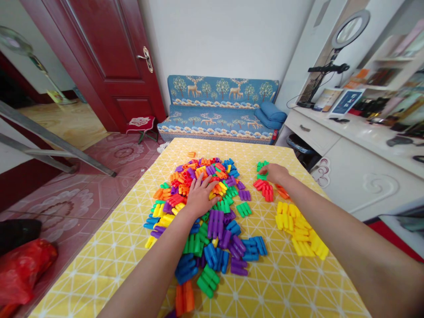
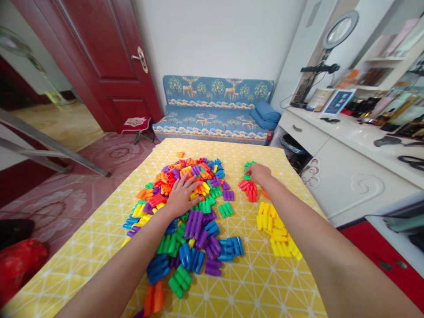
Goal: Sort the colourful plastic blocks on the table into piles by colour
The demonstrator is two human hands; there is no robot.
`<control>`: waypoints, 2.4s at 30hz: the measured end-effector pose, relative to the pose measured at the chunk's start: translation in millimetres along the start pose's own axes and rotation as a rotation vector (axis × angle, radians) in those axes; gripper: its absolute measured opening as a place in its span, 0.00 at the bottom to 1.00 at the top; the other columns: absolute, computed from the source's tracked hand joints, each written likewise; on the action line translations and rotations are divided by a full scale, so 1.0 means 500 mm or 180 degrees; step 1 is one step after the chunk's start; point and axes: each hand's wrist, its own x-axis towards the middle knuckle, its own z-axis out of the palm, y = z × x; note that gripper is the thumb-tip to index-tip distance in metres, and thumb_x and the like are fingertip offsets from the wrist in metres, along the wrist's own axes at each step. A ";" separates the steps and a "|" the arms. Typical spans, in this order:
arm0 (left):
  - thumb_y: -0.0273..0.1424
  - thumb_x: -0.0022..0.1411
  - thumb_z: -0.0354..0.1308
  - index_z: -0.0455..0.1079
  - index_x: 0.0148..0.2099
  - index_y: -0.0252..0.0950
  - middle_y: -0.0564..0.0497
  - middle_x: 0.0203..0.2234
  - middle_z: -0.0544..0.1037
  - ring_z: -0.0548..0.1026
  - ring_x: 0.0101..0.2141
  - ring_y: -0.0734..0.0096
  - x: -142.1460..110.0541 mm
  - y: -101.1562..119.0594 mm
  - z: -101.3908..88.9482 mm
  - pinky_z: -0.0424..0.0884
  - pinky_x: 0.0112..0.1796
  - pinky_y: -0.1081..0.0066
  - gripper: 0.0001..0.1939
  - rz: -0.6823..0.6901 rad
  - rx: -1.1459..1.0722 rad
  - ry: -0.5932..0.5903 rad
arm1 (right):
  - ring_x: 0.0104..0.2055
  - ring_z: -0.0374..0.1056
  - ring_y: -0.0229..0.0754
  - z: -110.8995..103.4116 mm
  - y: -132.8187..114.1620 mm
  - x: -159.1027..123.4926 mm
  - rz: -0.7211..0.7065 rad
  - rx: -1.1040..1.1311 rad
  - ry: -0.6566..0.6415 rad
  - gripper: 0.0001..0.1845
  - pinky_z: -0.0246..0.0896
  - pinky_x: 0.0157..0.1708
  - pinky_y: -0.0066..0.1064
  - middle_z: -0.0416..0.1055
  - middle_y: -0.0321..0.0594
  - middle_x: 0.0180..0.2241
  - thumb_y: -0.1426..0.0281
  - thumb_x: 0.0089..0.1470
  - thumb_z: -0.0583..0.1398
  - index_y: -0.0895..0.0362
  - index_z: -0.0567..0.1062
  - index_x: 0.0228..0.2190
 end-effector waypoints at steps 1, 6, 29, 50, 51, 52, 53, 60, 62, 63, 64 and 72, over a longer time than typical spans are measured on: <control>0.48 0.61 0.54 0.59 0.65 0.49 0.55 0.66 0.57 0.45 0.67 0.52 0.000 0.000 0.001 0.44 0.63 0.48 0.31 0.0000 -0.0004 0.0008 | 0.44 0.73 0.44 0.003 0.002 -0.003 -0.0073 -0.0026 -0.0023 0.18 0.63 0.37 0.26 0.78 0.35 0.40 0.75 0.43 0.64 0.47 0.81 0.38; 0.47 0.61 0.55 0.59 0.64 0.49 0.55 0.66 0.56 0.45 0.67 0.53 0.000 -0.002 0.006 0.44 0.64 0.48 0.31 0.0019 0.0009 0.0046 | 0.48 0.71 0.45 0.018 0.000 -0.008 -0.0232 -0.0211 -0.0082 0.20 0.63 0.39 0.27 0.77 0.36 0.45 0.73 0.48 0.62 0.47 0.79 0.44; 0.47 0.61 0.55 0.59 0.64 0.49 0.55 0.66 0.56 0.45 0.67 0.53 0.000 -0.006 0.011 0.44 0.64 0.48 0.30 0.0012 -0.0014 0.0063 | 0.51 0.65 0.48 0.043 -0.095 0.018 -0.0221 -0.0299 0.0518 0.13 0.60 0.43 0.32 0.72 0.48 0.47 0.65 0.57 0.56 0.57 0.78 0.39; 0.47 0.61 0.55 0.59 0.64 0.49 0.55 0.66 0.57 0.45 0.67 0.52 0.000 -0.006 0.012 0.45 0.63 0.49 0.31 0.0033 0.0001 0.0113 | 0.43 0.72 0.52 0.026 -0.190 -0.177 -0.0531 -0.0051 -0.0067 0.26 0.62 0.36 0.35 0.73 0.50 0.44 0.58 0.55 0.59 0.51 0.69 0.55; 0.47 0.61 0.55 0.59 0.64 0.49 0.55 0.66 0.57 0.46 0.67 0.52 0.000 -0.005 0.011 0.46 0.63 0.49 0.31 0.0021 0.0008 0.0100 | 0.43 0.72 0.52 0.028 -0.194 -0.180 -0.0507 -0.0041 -0.0084 0.27 0.62 0.36 0.35 0.72 0.51 0.45 0.57 0.56 0.58 0.51 0.68 0.55; 0.47 0.61 0.55 0.60 0.64 0.49 0.55 0.66 0.57 0.46 0.67 0.52 0.000 -0.004 0.010 0.46 0.63 0.49 0.30 0.0010 0.0011 0.0090 | 0.43 0.72 0.52 0.031 -0.196 -0.183 -0.0485 -0.0024 -0.0096 0.28 0.62 0.36 0.35 0.71 0.51 0.46 0.56 0.56 0.58 0.51 0.67 0.55; 0.47 0.61 0.55 0.60 0.64 0.49 0.55 0.66 0.57 0.46 0.67 0.53 0.000 -0.004 0.009 0.46 0.63 0.49 0.30 0.0005 0.0012 0.0080 | 0.43 0.72 0.53 0.034 -0.198 -0.185 -0.0471 0.0004 -0.0099 0.28 0.62 0.36 0.35 0.71 0.51 0.47 0.55 0.55 0.58 0.52 0.67 0.55; 0.47 0.60 0.55 0.60 0.64 0.49 0.55 0.66 0.57 0.45 0.67 0.53 0.001 -0.006 0.012 0.45 0.63 0.49 0.31 0.0016 -0.0025 0.0091 | 0.44 0.71 0.49 0.058 -0.200 -0.199 -0.0291 0.0806 -0.0067 0.25 0.61 0.37 0.33 0.74 0.43 0.43 0.57 0.51 0.62 0.52 0.69 0.49; 0.46 0.61 0.55 0.60 0.64 0.49 0.55 0.66 0.57 0.45 0.67 0.53 -0.001 -0.008 0.011 0.46 0.63 0.49 0.30 0.0041 -0.0038 0.0086 | 0.43 0.72 0.46 0.064 -0.202 -0.204 -0.0210 0.1151 -0.0062 0.22 0.61 0.37 0.31 0.75 0.40 0.42 0.60 0.51 0.62 0.53 0.70 0.47; 0.46 0.61 0.55 0.60 0.64 0.49 0.55 0.66 0.57 0.45 0.67 0.53 -0.002 -0.009 0.009 0.46 0.63 0.49 0.30 0.0051 -0.0041 0.0062 | 0.43 0.72 0.45 0.067 -0.205 -0.207 -0.0211 0.1305 -0.0031 0.20 0.62 0.37 0.31 0.75 0.39 0.42 0.61 0.51 0.61 0.53 0.70 0.46; 0.46 0.61 0.55 0.60 0.64 0.49 0.55 0.66 0.57 0.45 0.67 0.53 -0.005 -0.009 0.005 0.46 0.63 0.49 0.30 0.0056 -0.0042 0.0022 | 0.42 0.72 0.44 0.070 -0.208 -0.211 -0.0241 0.1439 0.0013 0.19 0.62 0.38 0.31 0.75 0.39 0.42 0.63 0.51 0.61 0.54 0.71 0.46; 0.44 0.64 0.54 0.65 0.61 0.45 0.47 0.66 0.58 0.50 0.66 0.49 -0.044 -0.009 -0.043 0.55 0.60 0.47 0.25 0.0145 -0.0219 -0.0185 | 0.52 0.67 0.49 0.087 -0.266 -0.242 -0.0441 0.1722 0.0083 0.26 0.60 0.50 0.36 0.71 0.49 0.50 0.69 0.50 0.61 0.60 0.69 0.52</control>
